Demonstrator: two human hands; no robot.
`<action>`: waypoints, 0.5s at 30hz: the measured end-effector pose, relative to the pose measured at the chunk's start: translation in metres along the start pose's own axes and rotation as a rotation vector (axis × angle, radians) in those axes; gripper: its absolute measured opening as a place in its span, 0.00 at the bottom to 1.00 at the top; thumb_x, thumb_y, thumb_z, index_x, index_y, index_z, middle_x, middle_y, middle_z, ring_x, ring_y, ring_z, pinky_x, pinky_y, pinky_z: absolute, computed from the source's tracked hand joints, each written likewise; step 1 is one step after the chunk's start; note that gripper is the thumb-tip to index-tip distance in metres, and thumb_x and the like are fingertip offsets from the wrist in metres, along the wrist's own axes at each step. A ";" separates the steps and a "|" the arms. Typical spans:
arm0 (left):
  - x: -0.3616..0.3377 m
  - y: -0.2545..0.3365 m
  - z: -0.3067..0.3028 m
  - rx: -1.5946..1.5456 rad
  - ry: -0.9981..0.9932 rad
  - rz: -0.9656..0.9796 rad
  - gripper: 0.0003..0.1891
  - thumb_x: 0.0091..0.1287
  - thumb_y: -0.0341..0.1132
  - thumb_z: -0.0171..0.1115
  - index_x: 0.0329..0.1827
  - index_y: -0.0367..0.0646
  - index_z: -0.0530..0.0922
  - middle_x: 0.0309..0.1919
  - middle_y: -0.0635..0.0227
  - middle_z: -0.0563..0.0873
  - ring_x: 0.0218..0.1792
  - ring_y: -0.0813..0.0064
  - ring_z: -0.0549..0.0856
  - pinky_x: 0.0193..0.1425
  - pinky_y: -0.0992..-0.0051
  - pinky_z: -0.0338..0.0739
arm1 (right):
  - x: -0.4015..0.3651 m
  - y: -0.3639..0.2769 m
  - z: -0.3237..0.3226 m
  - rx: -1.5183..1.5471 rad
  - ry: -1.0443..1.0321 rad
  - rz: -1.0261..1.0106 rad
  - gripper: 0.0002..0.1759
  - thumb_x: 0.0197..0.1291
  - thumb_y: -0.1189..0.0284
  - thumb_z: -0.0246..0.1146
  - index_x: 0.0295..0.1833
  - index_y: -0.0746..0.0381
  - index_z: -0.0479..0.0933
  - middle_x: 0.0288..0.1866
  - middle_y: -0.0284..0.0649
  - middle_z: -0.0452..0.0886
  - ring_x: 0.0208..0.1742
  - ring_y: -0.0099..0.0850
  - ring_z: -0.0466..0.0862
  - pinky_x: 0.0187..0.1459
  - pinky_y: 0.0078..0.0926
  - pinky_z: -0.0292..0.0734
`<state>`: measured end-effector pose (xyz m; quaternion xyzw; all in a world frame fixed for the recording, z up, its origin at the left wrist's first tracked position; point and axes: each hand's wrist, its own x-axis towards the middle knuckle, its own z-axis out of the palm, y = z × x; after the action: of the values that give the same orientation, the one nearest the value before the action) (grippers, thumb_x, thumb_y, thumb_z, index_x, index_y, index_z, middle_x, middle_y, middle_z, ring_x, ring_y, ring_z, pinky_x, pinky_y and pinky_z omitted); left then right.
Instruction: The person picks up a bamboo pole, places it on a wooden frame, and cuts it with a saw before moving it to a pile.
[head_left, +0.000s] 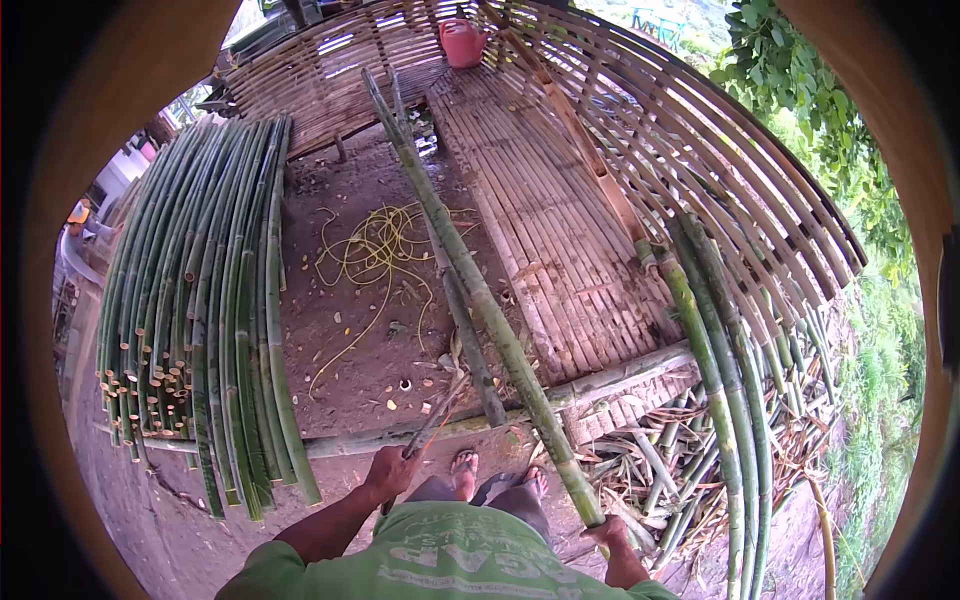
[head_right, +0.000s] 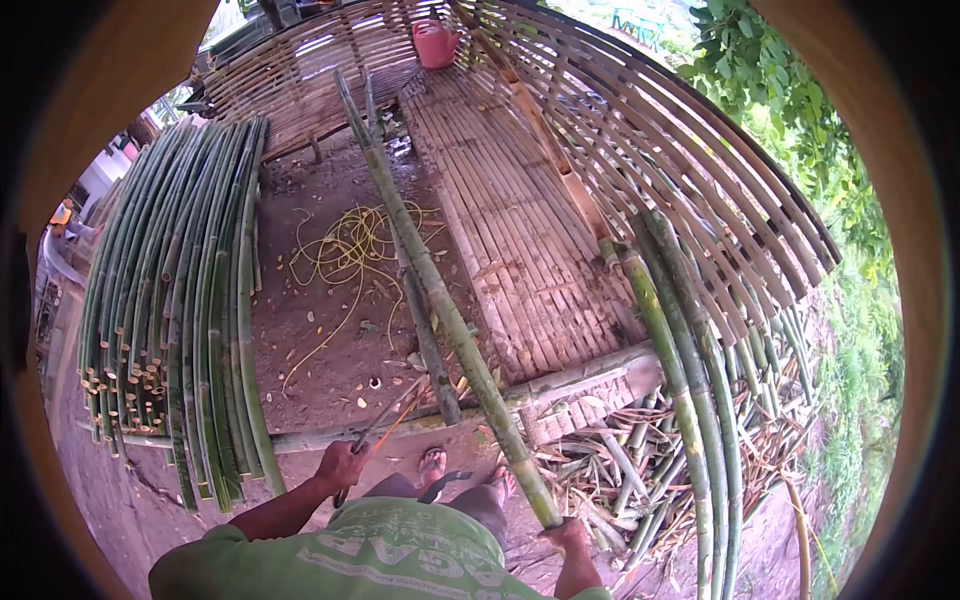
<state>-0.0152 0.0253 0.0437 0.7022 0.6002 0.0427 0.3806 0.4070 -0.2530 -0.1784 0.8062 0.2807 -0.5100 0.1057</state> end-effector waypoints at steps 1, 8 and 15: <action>0.000 0.004 -0.002 -0.010 0.000 -0.006 0.24 0.67 0.51 0.55 0.25 0.36 0.78 0.16 0.49 0.77 0.20 0.50 0.79 0.26 0.59 0.70 | -0.007 -0.007 0.000 -0.002 0.016 0.032 0.42 0.24 0.41 0.78 0.47 0.56 0.84 0.42 0.42 0.86 0.43 0.35 0.86 0.50 0.31 0.80; 0.003 -0.007 0.003 -0.006 0.015 0.012 0.25 0.67 0.53 0.55 0.27 0.36 0.79 0.18 0.49 0.79 0.23 0.50 0.81 0.29 0.59 0.72 | -0.034 -0.101 0.007 0.094 0.079 -0.116 0.44 0.25 0.47 0.79 0.52 0.59 0.81 0.46 0.46 0.85 0.48 0.38 0.85 0.53 0.33 0.79; -0.001 0.003 -0.007 0.003 -0.036 -0.021 0.25 0.67 0.54 0.54 0.30 0.37 0.81 0.21 0.49 0.82 0.26 0.50 0.84 0.31 0.59 0.75 | -0.033 -0.131 -0.010 0.305 0.065 -0.412 0.56 0.27 0.51 0.81 0.64 0.66 0.69 0.57 0.48 0.79 0.57 0.39 0.80 0.60 0.31 0.73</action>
<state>-0.0162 0.0275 0.0511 0.6971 0.6007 0.0252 0.3908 0.3307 -0.1519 -0.1296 0.7546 0.3624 -0.5309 -0.1323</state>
